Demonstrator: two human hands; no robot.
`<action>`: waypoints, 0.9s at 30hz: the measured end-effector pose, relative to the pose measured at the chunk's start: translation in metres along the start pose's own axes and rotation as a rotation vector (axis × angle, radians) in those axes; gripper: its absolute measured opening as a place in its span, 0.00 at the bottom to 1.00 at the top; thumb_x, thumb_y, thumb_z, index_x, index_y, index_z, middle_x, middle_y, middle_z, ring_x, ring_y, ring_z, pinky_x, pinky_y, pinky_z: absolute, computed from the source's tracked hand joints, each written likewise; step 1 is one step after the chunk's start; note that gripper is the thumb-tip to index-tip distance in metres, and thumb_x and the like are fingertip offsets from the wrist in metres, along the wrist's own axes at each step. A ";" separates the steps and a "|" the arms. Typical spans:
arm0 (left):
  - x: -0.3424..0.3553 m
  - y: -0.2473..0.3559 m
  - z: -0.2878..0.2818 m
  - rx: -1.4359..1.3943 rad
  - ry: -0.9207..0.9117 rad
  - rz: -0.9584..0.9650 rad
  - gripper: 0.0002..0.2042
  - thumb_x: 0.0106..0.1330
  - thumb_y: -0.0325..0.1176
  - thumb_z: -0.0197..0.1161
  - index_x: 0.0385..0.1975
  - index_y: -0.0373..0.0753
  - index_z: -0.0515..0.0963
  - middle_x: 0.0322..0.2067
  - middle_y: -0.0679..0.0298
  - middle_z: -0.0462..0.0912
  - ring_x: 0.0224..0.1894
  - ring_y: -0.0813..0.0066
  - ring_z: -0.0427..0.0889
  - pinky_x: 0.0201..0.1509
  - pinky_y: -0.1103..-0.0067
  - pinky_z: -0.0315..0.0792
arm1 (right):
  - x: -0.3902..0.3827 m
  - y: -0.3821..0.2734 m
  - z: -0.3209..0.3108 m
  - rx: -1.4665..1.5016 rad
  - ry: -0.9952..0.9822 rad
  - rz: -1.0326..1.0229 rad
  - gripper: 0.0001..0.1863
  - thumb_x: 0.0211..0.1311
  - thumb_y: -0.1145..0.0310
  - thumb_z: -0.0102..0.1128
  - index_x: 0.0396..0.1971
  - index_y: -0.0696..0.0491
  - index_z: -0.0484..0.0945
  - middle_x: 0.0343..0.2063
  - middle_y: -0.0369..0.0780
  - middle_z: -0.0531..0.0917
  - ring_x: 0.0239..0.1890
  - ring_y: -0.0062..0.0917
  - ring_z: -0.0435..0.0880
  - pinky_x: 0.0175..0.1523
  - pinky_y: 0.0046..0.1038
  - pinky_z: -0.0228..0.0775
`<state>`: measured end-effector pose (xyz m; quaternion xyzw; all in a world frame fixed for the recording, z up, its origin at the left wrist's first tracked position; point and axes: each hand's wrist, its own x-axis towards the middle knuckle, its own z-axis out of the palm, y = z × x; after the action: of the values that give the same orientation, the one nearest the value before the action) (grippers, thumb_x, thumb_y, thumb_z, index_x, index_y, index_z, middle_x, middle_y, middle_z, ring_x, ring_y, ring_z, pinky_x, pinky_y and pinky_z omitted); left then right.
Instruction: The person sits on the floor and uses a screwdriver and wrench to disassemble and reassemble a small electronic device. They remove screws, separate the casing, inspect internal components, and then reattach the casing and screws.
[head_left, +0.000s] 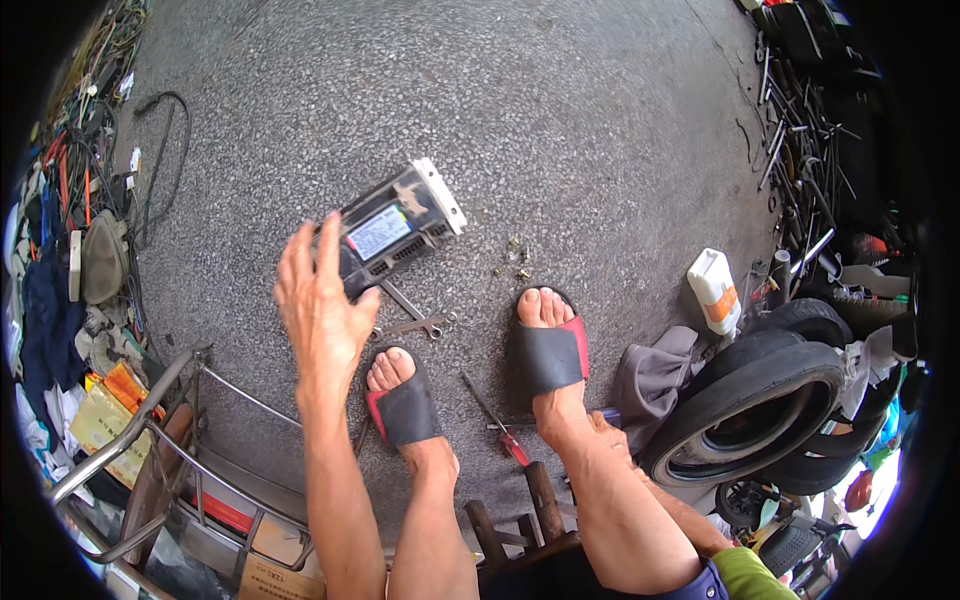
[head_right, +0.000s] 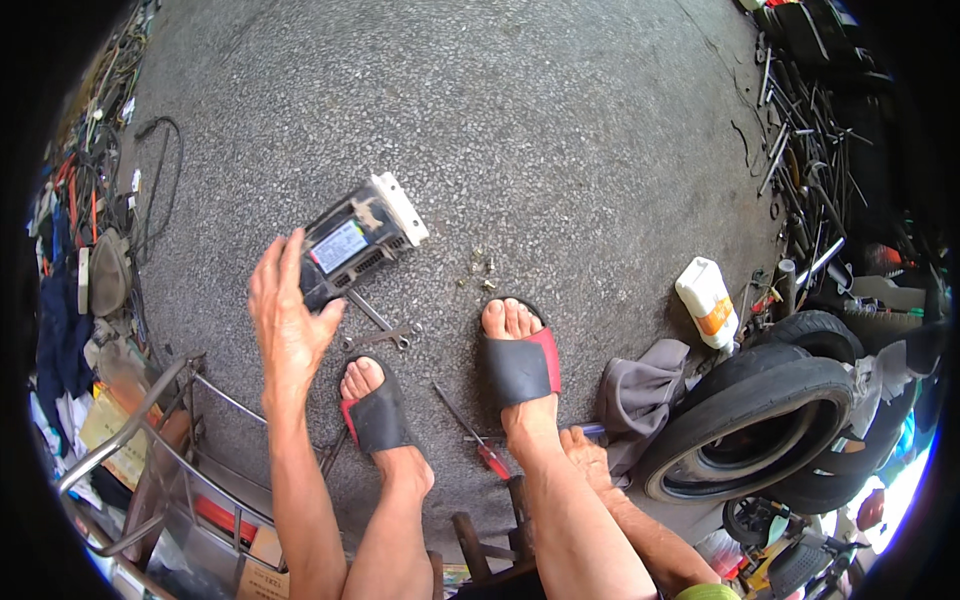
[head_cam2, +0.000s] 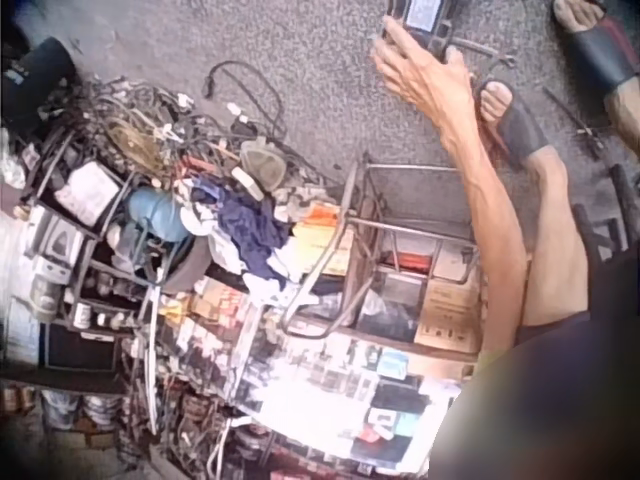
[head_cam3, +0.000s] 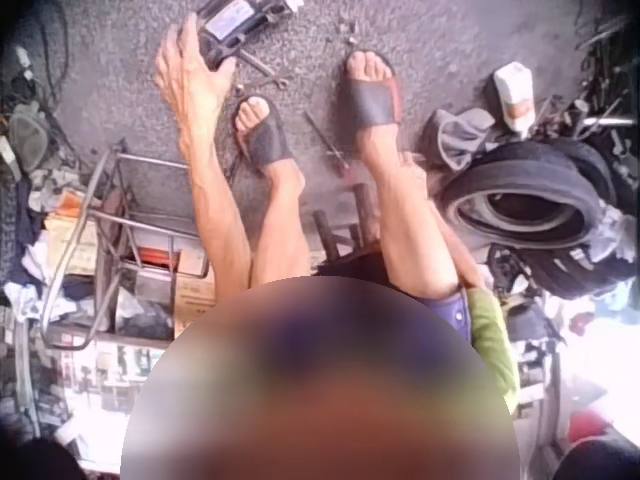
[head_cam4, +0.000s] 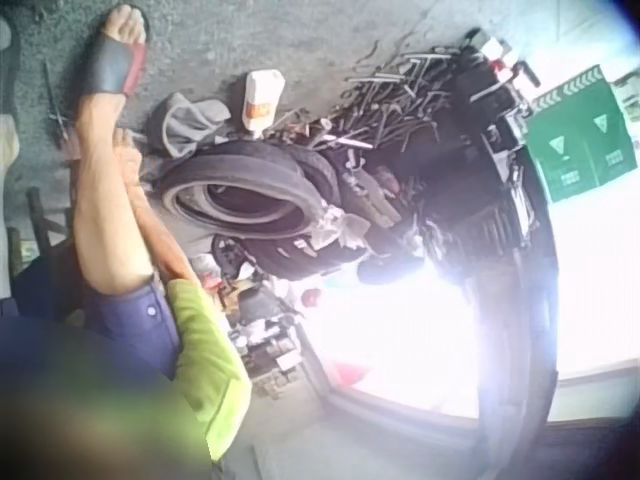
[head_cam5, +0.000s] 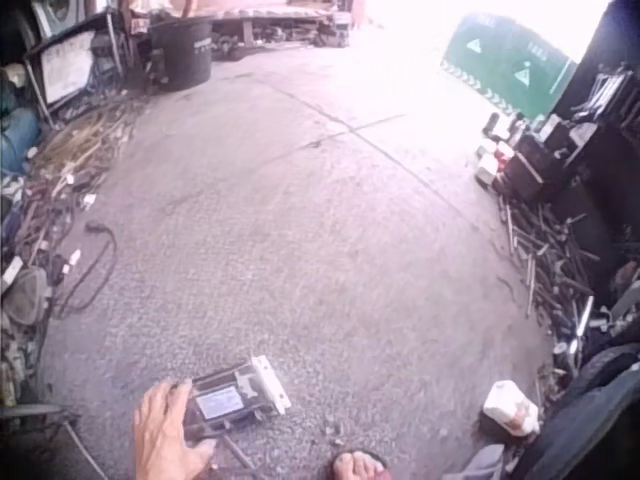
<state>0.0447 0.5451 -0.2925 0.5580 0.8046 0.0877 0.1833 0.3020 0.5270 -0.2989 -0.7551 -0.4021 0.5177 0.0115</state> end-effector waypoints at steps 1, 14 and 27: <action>-0.006 0.005 -0.011 0.024 -0.009 -0.013 0.41 0.49 0.28 0.74 0.69 0.42 0.66 0.67 0.49 0.66 0.69 0.47 0.64 0.71 0.55 0.60 | 0.010 -0.008 0.008 0.063 0.022 0.002 0.34 0.76 0.46 0.43 0.69 0.57 0.65 0.71 0.42 0.65 0.76 0.31 0.55 0.78 0.28 0.42; -0.081 0.149 -0.151 -0.282 -0.185 0.536 0.26 0.59 0.29 0.65 0.57 0.23 0.72 0.54 0.41 0.77 0.57 0.45 0.76 0.63 0.55 0.67 | -0.098 0.041 -0.032 -0.219 -0.243 -0.394 0.24 0.66 0.51 0.52 0.52 0.54 0.71 0.49 0.44 0.72 0.54 0.37 0.67 0.58 0.36 0.56; -0.003 0.086 -0.060 -0.058 -0.081 0.240 0.37 0.52 0.31 0.74 0.64 0.29 0.68 0.61 0.42 0.73 0.65 0.47 0.70 0.70 0.54 0.61 | 0.022 0.024 0.046 -0.583 0.476 -1.059 0.13 0.55 0.58 0.62 0.35 0.50 0.78 0.26 0.46 0.79 0.31 0.45 0.79 0.36 0.45 0.69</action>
<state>0.0965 0.5777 -0.2073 0.6480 0.7210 0.1093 0.2198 0.2828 0.5066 -0.3477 -0.5209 -0.8304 0.1303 0.1487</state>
